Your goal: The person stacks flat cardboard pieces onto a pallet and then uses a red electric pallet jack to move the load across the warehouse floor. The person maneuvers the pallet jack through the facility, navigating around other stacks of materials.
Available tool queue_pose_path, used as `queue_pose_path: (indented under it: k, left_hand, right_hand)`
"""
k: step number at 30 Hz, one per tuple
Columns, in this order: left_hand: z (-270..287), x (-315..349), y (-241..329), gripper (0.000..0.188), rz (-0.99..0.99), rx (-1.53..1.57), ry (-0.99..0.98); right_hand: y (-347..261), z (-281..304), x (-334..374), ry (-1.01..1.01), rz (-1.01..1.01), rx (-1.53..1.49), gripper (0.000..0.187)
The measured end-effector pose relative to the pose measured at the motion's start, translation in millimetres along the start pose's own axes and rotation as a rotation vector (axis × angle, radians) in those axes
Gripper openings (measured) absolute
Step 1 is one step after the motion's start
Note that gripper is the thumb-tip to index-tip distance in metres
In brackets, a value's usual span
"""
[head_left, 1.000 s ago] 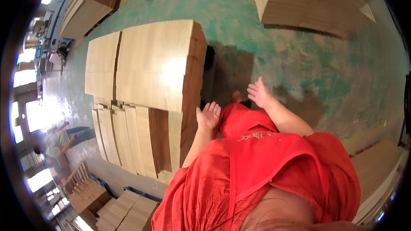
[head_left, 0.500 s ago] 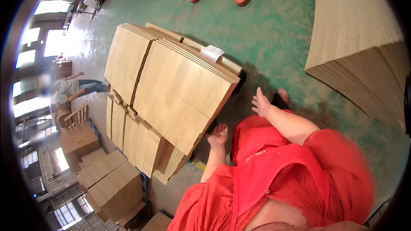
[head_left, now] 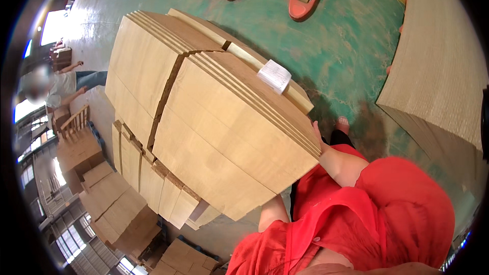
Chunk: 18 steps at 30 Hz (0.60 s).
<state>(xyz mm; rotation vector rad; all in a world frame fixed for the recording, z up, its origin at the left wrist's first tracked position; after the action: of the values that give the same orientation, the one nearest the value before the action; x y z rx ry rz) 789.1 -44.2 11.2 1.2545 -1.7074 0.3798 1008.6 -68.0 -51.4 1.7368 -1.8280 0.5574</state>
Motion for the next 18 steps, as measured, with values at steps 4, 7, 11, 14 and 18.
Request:
queue_pose_path:
  k: [4,7,11,14,18]
  left_hand:
    - [-3,-4,20,0.065,0.019,-0.011,0.041]
    - [-8,-9,35,0.065,0.043,-0.036,0.059]
    - [-9,-10,46,0.065,0.074,-0.057,0.088]
    - [-10,-8,53,0.065,0.074,-0.060,0.102]
    - [-11,-6,62,0.065,0.083,-0.081,0.116]
  right_hand:
    - [-34,58,-28,0.312,-0.030,-0.066,0.070]
    - [-58,65,-25,0.467,-0.006,0.047,0.070]
    - [-74,65,-25,0.579,0.017,0.140,0.071]
    - [-74,63,-28,0.619,0.015,0.176,0.072]
    - [-75,64,-26,0.652,0.020,0.202,0.073]
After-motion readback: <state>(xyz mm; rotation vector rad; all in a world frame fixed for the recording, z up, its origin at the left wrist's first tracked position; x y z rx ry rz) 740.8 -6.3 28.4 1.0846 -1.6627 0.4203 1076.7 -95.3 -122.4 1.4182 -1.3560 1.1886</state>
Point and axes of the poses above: each hand's wrist, its own x-axis away from the middle knuckle, its own z-axis out of the back of the hand, y = z × x, the point moved 6 cm from there along -x, towards the middle knuckle, and after that the axes turned 9 degrees about -x, right-handed, at the moved point
